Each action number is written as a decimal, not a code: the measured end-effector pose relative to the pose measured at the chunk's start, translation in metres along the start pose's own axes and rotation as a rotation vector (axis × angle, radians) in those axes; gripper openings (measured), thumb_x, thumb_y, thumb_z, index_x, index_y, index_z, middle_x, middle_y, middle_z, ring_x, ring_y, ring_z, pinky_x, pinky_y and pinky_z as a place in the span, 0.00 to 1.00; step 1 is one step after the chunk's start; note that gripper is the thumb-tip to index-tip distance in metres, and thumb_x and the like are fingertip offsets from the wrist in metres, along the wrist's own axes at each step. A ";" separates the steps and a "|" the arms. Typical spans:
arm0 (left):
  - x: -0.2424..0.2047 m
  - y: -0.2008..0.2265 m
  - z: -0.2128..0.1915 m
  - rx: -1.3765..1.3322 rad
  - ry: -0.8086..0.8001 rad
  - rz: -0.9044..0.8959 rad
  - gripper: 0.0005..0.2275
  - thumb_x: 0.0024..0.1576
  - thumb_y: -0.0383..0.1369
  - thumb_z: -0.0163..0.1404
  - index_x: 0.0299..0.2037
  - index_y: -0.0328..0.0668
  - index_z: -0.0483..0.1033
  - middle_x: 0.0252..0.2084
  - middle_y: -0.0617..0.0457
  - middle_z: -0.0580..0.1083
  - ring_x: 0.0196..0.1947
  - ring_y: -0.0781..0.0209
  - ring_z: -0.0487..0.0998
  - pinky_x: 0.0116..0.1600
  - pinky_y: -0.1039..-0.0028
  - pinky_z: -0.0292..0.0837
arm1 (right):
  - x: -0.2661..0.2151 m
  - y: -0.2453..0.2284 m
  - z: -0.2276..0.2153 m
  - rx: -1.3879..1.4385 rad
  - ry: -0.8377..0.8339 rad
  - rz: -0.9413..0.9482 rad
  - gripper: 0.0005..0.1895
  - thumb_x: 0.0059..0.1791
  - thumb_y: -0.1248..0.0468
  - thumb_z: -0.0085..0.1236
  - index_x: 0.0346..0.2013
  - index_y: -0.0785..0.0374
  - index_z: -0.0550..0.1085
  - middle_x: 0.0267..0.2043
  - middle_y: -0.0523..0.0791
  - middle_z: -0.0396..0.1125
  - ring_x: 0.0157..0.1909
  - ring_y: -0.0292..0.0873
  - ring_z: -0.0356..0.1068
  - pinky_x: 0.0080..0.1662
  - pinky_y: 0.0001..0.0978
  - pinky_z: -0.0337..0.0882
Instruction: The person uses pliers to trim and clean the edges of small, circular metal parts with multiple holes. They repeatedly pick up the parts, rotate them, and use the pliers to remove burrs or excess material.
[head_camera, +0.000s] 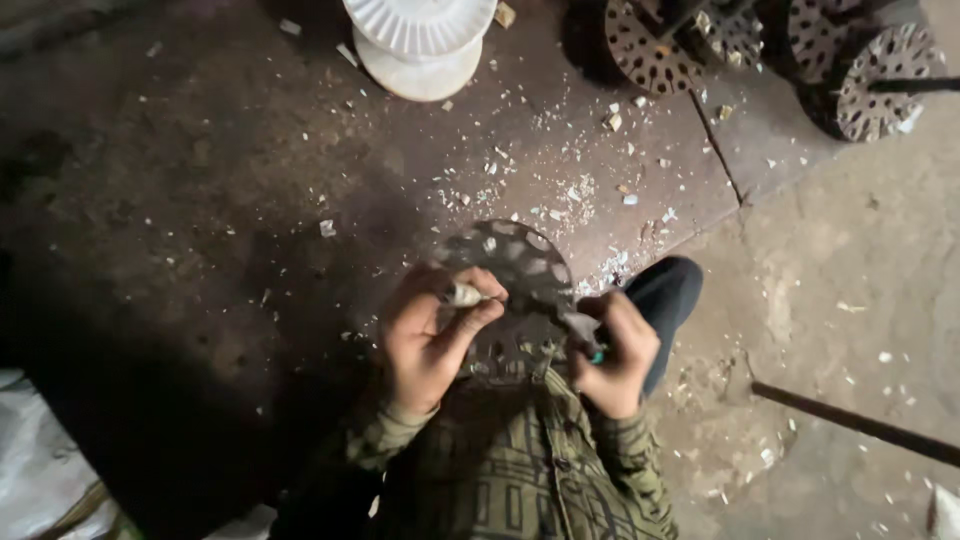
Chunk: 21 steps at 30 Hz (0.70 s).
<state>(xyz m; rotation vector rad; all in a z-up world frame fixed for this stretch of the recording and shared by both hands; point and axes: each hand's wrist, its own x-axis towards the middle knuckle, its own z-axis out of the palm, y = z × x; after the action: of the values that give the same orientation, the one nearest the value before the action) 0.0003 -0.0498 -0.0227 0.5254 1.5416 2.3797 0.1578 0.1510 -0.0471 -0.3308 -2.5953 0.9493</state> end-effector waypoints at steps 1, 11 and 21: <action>0.001 0.000 -0.002 0.211 0.002 0.108 0.03 0.62 0.23 0.57 0.42 0.36 0.76 0.45 0.52 0.79 0.43 0.63 0.81 0.51 0.69 0.72 | -0.002 0.002 0.000 -0.005 0.030 0.108 0.27 0.35 0.72 0.56 0.50 0.62 0.71 0.41 0.48 0.69 0.36 0.43 0.72 0.40 0.34 0.72; 0.002 -0.014 -0.020 0.706 -0.124 0.274 0.09 0.57 0.23 0.57 0.47 0.34 0.79 0.46 0.52 0.80 0.42 0.59 0.79 0.46 0.71 0.73 | -0.012 -0.052 -0.028 0.000 -0.127 0.305 0.18 0.38 0.79 0.53 0.41 0.69 0.74 0.44 0.48 0.70 0.42 0.42 0.72 0.44 0.32 0.70; 0.005 -0.019 -0.010 0.840 -0.269 0.283 0.10 0.55 0.26 0.58 0.47 0.41 0.83 0.44 0.59 0.79 0.41 0.62 0.76 0.47 0.71 0.74 | 0.031 -0.072 -0.058 -0.690 -0.346 -0.165 0.23 0.36 0.69 0.58 0.47 0.62 0.79 0.57 0.49 0.69 0.57 0.51 0.67 0.55 0.52 0.64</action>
<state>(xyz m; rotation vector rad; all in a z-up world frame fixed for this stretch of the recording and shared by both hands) -0.0083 -0.0482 -0.0434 1.2330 2.4037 1.6085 0.1462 0.1412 0.0490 -0.1182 -3.1441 0.0221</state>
